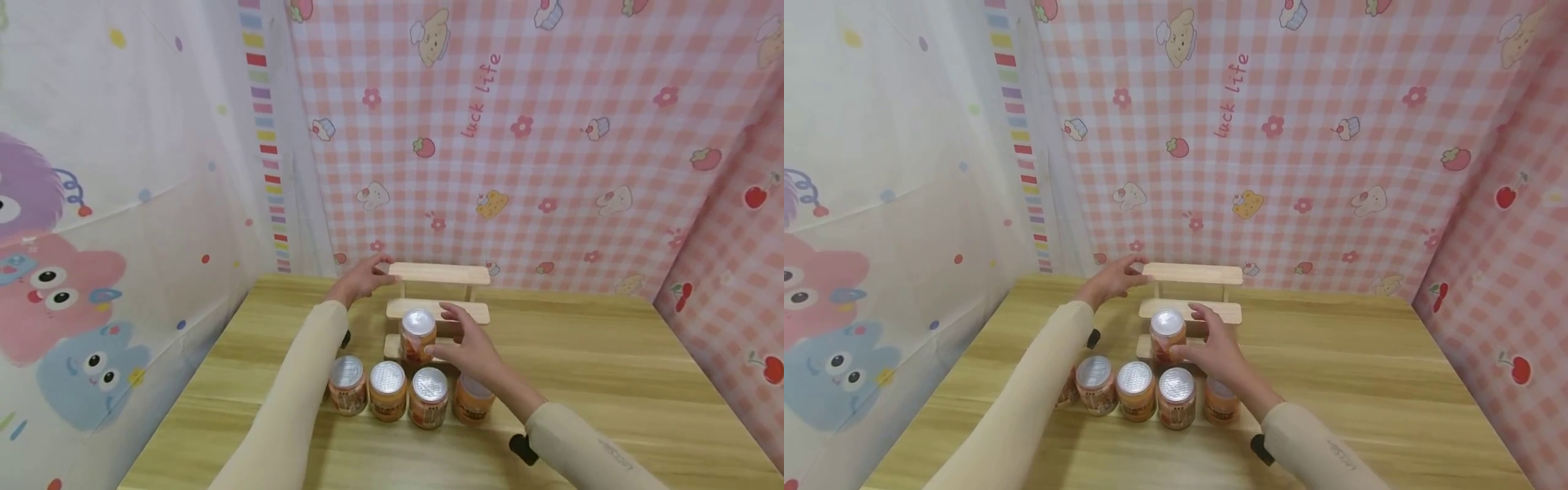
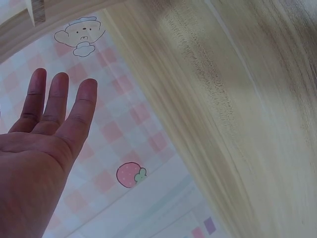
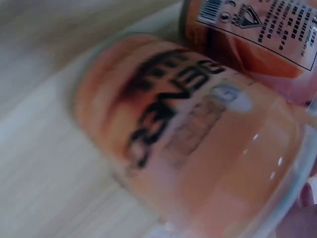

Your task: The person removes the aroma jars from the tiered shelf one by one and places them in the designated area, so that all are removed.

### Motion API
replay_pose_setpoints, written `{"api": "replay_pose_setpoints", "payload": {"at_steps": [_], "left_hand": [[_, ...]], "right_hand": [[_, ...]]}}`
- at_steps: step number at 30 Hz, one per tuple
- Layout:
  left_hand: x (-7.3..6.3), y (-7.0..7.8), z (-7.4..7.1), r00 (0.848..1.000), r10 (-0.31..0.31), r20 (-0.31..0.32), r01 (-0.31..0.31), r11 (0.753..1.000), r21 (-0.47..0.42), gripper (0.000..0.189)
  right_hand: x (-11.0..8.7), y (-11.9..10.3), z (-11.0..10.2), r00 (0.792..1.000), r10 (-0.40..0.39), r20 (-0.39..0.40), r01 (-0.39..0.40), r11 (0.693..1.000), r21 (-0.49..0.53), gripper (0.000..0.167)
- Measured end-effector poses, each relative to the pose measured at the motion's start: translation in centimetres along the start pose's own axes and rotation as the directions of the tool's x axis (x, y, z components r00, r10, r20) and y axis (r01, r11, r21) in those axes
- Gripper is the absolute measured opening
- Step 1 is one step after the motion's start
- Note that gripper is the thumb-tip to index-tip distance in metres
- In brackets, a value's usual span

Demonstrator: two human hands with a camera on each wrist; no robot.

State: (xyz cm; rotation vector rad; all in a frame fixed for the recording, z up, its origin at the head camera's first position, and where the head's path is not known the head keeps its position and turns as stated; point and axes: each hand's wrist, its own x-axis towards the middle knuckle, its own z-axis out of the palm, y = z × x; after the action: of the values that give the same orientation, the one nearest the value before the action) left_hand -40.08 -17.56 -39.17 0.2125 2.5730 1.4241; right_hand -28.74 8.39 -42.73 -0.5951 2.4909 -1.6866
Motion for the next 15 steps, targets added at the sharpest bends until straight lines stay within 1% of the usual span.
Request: {"api": "replay_pose_setpoints", "payload": {"at_steps": [4, 7, 8, 11, 13, 15], "left_hand": [[0.0, -0.2, 0.2, 1.000, 0.012, -0.005, -0.012, 1.000, 0.004, 0.044], [-0.2, -0.6, 0.4, 1.000, 0.008, -0.002, -0.008, 1.000, 0.007, 0.043], [-0.2, -0.7, 0.4, 1.000, 0.004, -0.002, -0.004, 1.000, 0.007, 0.043], [-0.3, -0.7, 0.5, 1.000, 0.004, -0.005, -0.004, 1.000, 0.011, 0.043], [-0.2, -0.5, 0.4, 1.000, 0.010, -0.013, -0.010, 1.000, 0.008, 0.043], [-0.2, -0.3, 0.2, 1.000, 0.021, -0.013, -0.021, 1.000, 0.006, 0.044]], "right_hand": [[1.5, -0.3, 1.8, 1.000, 0.008, -0.002, -0.008, 0.999, -0.042, 0.082], [1.9, -0.2, 2.7, 1.000, 0.014, -0.022, -0.017, 0.991, -0.130, 0.078], [1.9, -0.1, 2.8, 0.999, 0.019, -0.030, -0.022, 0.991, -0.132, 0.077], [1.7, 0.0, 2.7, 0.998, 0.026, -0.061, -0.032, 0.995, -0.091, 0.076], [1.6, -0.1, 2.2, 0.997, 0.024, -0.079, -0.028, 0.998, -0.052, 0.075], [1.5, -0.1, 1.6, 0.996, 0.020, -0.092, -0.023, 0.999, -0.033, 0.075]]}}
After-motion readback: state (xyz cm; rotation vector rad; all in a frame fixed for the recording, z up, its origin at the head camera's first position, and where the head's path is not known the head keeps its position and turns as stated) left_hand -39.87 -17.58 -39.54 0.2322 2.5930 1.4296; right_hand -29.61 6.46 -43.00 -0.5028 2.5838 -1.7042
